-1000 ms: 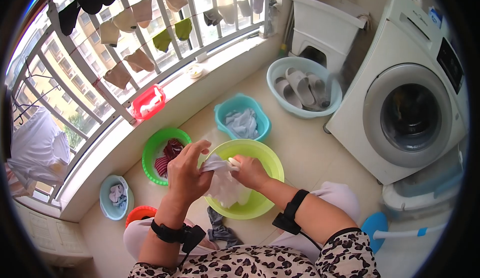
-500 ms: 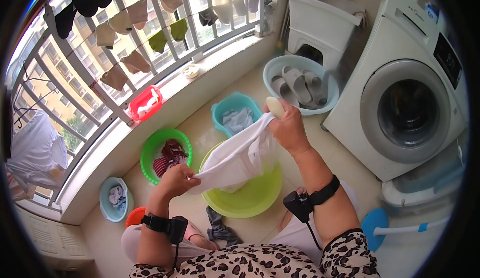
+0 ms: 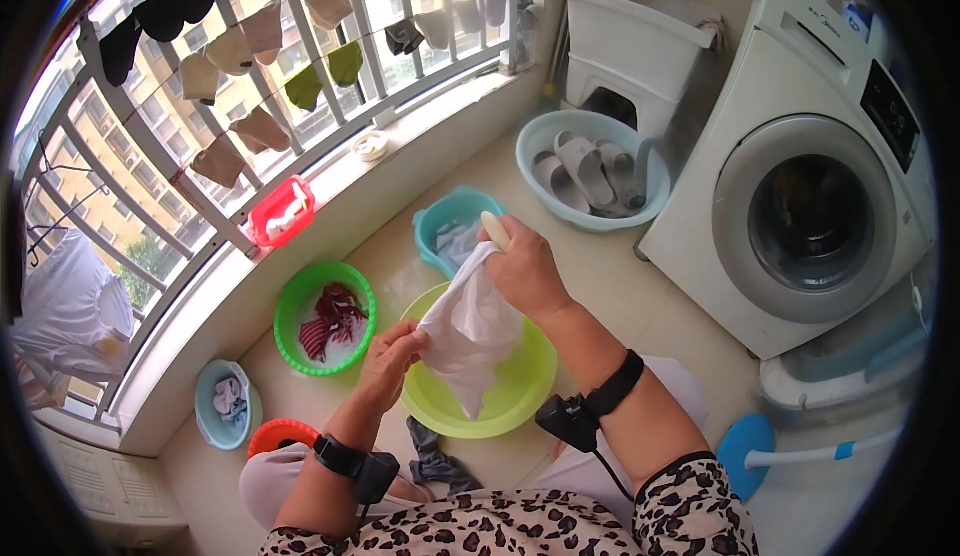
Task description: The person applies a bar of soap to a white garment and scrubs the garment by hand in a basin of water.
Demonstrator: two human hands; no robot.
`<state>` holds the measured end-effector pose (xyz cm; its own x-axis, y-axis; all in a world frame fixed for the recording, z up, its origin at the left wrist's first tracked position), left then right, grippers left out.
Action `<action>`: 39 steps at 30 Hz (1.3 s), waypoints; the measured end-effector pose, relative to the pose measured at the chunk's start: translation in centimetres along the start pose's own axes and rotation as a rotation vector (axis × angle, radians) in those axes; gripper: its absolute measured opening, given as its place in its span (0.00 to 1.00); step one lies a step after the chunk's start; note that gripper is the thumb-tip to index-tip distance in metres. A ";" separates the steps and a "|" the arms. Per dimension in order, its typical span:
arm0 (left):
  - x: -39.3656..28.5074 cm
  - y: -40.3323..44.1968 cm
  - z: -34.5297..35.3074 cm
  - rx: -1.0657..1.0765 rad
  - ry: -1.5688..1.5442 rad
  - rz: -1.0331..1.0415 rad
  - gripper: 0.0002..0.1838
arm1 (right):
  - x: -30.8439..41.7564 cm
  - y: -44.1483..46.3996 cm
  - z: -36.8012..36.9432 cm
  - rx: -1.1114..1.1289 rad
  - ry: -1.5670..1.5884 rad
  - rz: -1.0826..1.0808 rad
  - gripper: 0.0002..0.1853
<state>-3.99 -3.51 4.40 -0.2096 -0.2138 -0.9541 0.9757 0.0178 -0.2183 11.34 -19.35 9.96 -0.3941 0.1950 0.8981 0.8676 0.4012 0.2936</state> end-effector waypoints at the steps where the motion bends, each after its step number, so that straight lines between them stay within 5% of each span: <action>1: -0.8 -0.3 0.2 0.052 -0.189 -0.106 0.14 | -1.7 0.5 0.2 -0.055 -0.256 -0.142 0.12; 2: -1.0 -0.6 0.5 0.103 -0.376 -0.215 0.14 | -1.7 0.5 0.2 -0.108 -0.511 -0.281 0.13; 3: -1.2 -0.4 0.6 0.122 -0.519 -0.170 0.22 | -2.3 0.4 0.2 -0.027 -0.452 -0.172 0.15; 5: -2.2 -0.3 0.9 0.118 -0.666 -0.143 0.23 | -1.0 -0.5 0.0 0.136 -0.332 0.043 0.17; 8: -1.2 0.0 0.1 0.055 -0.764 -0.114 0.22 | 2.0 -2.1 1.1 0.173 -0.066 0.091 0.18; 11: 0.0 0.4 1.0 0.036 -0.809 -0.100 0.16 | 3.6 -5.5 4.3 0.171 -0.168 -0.242 0.16; 15: 0.5 0.5 2.1 -0.022 -0.778 -0.164 0.16 | 2.4 -5.6 5.1 0.248 -0.077 -0.106 0.12; 18: 6.1 2.7 -2.7 -0.163 -0.072 -0.113 0.17 | 3.0 -5.8 4.5 0.200 0.121 -0.022 0.12; 19: 7.9 3.1 -3.2 -0.215 -0.146 -0.298 0.19 | 3.8 -5.6 4.2 0.235 0.064 -0.027 0.12; 22: 9.2 3.9 -0.6 0.045 -0.395 -0.147 0.24 | 5.0 -7.8 6.0 0.434 0.074 -0.100 0.14; 23: 9.3 4.0 -0.5 0.243 -0.997 -0.389 0.28 | 5.1 -9.4 7.3 0.511 0.042 -0.155 0.15; 24: 7.4 3.3 -0.1 0.215 -1.028 -0.377 0.29 | 5.3 -10.8 8.5 0.583 0.012 -0.211 0.16; 27: 3.2 1.3 1.2 0.123 -1.108 -0.289 0.31 | 5.2 -11.7 9.6 0.699 0.165 0.063 0.19; 30: 5.0 3.1 -0.3 0.296 -1.218 -0.238 0.31 | 4.0 -7.9 7.1 0.334 -0.054 -0.278 0.24; 34: 4.6 3.0 -0.2 0.235 -1.189 -0.262 0.30 | 0.7 -8.5 8.7 0.390 -0.487 -0.793 0.28; 38: 1.3 1.1 2.0 -0.290 -0.851 -0.209 0.28 | 0.6 -7.8 10.4 0.347 -0.451 -0.657 0.27; 39: 4.2 3.0 0.8 0.092 -0.967 0.007 0.26 | 1.1 -7.1 10.0 0.286 -0.487 -0.686 0.24</action>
<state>-1.90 -5.15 -0.07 -0.1012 -0.9250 -0.3662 0.9865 -0.0455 -0.1576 1.70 -12.98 5.62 -0.9412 0.1621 0.2965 0.3096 0.7654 0.5642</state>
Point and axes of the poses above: each hand's wrist, its own y-axis towards the middle knuckle, its own z-axis out of the palm, x = y × z, the point moved 3 cm from there along y, towards the middle knuckle, and after that the axes turned 9 degrees about -z, right-handed, at the moved point
